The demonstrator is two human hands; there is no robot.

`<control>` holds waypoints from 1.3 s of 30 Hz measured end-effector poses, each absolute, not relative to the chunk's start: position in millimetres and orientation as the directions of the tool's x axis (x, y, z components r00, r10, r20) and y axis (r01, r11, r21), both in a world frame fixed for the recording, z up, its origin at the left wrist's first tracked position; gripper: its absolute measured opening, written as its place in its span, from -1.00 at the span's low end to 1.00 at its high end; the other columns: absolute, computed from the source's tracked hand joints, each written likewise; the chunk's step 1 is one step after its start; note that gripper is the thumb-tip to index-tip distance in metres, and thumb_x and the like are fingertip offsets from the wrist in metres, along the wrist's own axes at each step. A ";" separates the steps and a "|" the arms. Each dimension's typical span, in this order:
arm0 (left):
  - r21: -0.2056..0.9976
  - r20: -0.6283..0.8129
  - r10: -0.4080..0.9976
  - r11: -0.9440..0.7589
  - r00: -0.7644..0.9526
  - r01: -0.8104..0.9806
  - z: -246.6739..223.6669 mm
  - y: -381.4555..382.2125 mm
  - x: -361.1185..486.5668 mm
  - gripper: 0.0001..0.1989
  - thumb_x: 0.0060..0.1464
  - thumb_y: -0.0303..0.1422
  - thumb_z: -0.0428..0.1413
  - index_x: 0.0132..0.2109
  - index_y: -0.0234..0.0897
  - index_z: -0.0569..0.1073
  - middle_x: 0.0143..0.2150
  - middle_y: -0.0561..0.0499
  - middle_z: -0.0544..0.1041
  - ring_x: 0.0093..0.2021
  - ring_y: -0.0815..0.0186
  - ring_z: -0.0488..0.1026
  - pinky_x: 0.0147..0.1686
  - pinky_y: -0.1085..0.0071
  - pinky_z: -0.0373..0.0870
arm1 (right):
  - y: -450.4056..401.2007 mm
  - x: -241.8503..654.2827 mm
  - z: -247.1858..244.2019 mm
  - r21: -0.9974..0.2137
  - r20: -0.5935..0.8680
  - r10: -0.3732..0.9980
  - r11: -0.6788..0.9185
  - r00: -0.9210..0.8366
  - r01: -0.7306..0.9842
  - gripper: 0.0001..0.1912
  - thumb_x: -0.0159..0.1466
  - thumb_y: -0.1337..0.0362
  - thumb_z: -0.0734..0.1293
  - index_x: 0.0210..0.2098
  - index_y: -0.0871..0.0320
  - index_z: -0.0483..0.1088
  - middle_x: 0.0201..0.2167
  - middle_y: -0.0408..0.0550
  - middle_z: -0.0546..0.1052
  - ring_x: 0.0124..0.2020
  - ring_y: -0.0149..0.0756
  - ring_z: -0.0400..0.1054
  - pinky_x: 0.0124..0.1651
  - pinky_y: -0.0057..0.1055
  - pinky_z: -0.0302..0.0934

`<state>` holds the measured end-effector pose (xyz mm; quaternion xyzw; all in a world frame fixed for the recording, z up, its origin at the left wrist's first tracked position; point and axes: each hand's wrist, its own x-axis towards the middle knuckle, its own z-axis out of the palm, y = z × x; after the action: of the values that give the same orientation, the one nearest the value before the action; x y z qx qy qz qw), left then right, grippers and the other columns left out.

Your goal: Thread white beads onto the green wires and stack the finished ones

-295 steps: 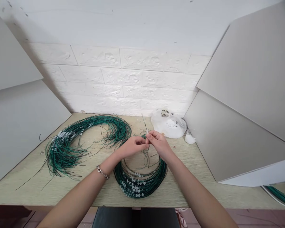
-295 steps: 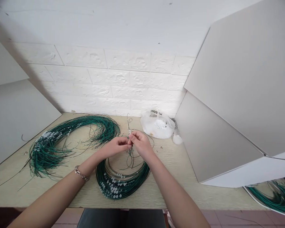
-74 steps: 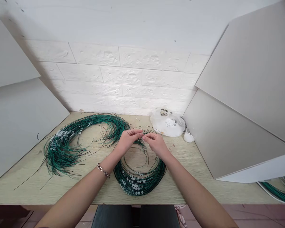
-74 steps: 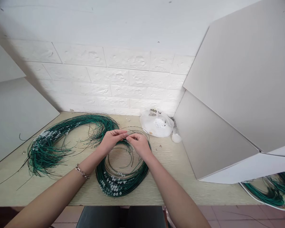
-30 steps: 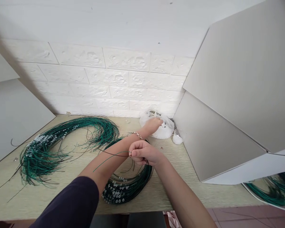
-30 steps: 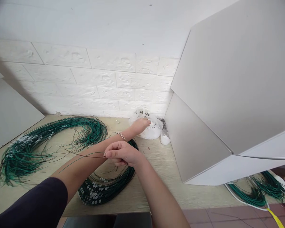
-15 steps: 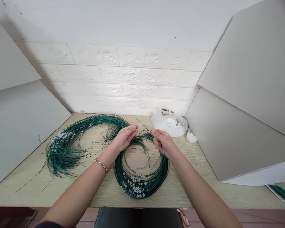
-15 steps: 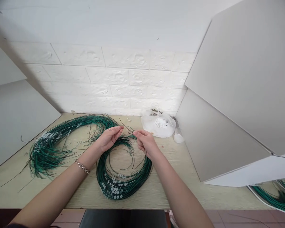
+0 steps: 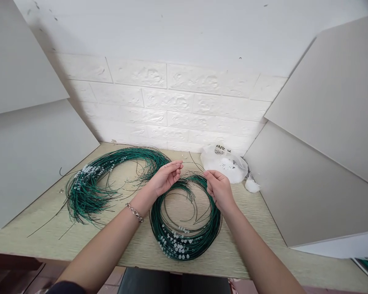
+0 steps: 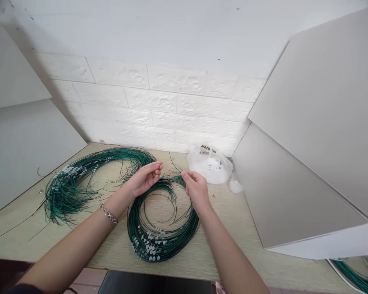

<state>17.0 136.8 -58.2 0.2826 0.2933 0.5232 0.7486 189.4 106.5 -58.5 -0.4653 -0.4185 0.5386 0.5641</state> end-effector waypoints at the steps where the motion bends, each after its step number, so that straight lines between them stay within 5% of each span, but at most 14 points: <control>1: 0.732 -0.147 0.947 0.299 0.287 -0.612 -58.3 136.8 17.1 -0.85 -0.13 -0.53 0.12 -0.31 -0.38 0.42 -0.46 0.04 0.42 -0.56 0.59 0.33 -0.55 0.69 0.34 | 106.8 189.2 -59.3 -0.975 -0.027 0.998 -0.013 0.063 -0.224 -0.72 -0.05 0.12 0.32 -0.50 0.21 0.27 -0.83 -0.37 0.03 -0.81 -0.63 -0.19 -0.80 -0.61 -0.25; 10: 0.816 -0.220 0.862 0.419 0.457 -0.399 -64.2 126.5 28.3 -0.85 -0.11 -0.45 0.13 -0.31 -0.41 0.45 -0.34 -0.06 0.47 -0.53 0.55 0.36 -0.56 0.66 0.32 | 105.2 182.5 -63.5 -0.944 -0.043 0.999 -0.047 -0.020 -0.328 -0.72 -0.04 0.13 0.33 -0.47 0.20 0.25 -0.76 -0.34 0.06 -0.77 -0.61 -0.12 -0.79 -0.62 -0.11; 19: 0.872 -0.175 0.924 0.306 0.340 -0.383 -63.2 125.2 32.8 -0.82 -0.19 -0.43 0.18 -0.35 -0.41 0.47 -0.51 0.00 0.46 -0.51 0.53 0.37 -0.43 0.63 0.31 | 107.9 180.7 -72.4 -0.993 -0.102 0.981 -0.109 -0.167 -0.035 -0.75 -0.01 0.13 0.29 -0.49 0.21 0.25 -0.64 -0.25 0.28 -0.73 -0.60 0.07 -0.69 -0.58 0.13; 26: 0.935 -0.108 0.922 0.221 0.371 -0.278 -69.5 122.6 41.3 -0.78 -0.27 -0.35 0.21 -0.41 -0.44 0.48 -0.47 -0.05 0.48 -0.42 0.40 0.38 -0.28 0.44 0.28 | 108.6 182.9 -71.9 -0.997 -0.072 0.975 -0.074 -0.212 -0.001 -0.71 0.01 0.10 0.27 -0.48 0.22 0.20 -0.55 -0.20 0.35 -0.74 -0.61 0.10 -0.69 -0.54 0.16; 32: 0.924 -0.165 0.951 0.241 0.260 -0.296 -68.1 121.6 43.5 -0.77 -0.32 -0.37 0.23 -0.41 -0.41 0.49 -0.47 -0.01 0.47 -0.45 0.45 0.36 -0.29 0.48 0.26 | 111.0 180.8 -71.9 -0.987 -0.071 0.995 -0.080 -0.071 -0.141 -0.76 0.04 0.14 0.20 -0.41 0.13 0.05 -0.55 -0.27 0.34 -0.74 -0.58 0.13 -0.66 -0.52 0.17; 39: 0.936 -0.159 0.934 0.246 0.320 -0.253 -70.2 117.1 48.0 -0.77 -0.31 -0.38 0.23 -0.40 -0.41 0.49 -0.48 0.01 0.46 -0.47 0.50 0.32 -0.36 0.54 0.24 | 105.8 179.3 -68.6 -0.972 -0.158 0.987 -0.158 -0.013 -0.176 -0.85 -0.05 0.34 0.17 -0.50 0.15 0.04 -0.57 -0.30 0.25 -0.80 -0.67 -0.06 -0.80 -0.67 -0.33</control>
<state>48.0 117.1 -70.2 0.4354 0.3908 0.4328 0.6858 179.3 105.8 -68.6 -0.4922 -0.4118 0.5804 0.5013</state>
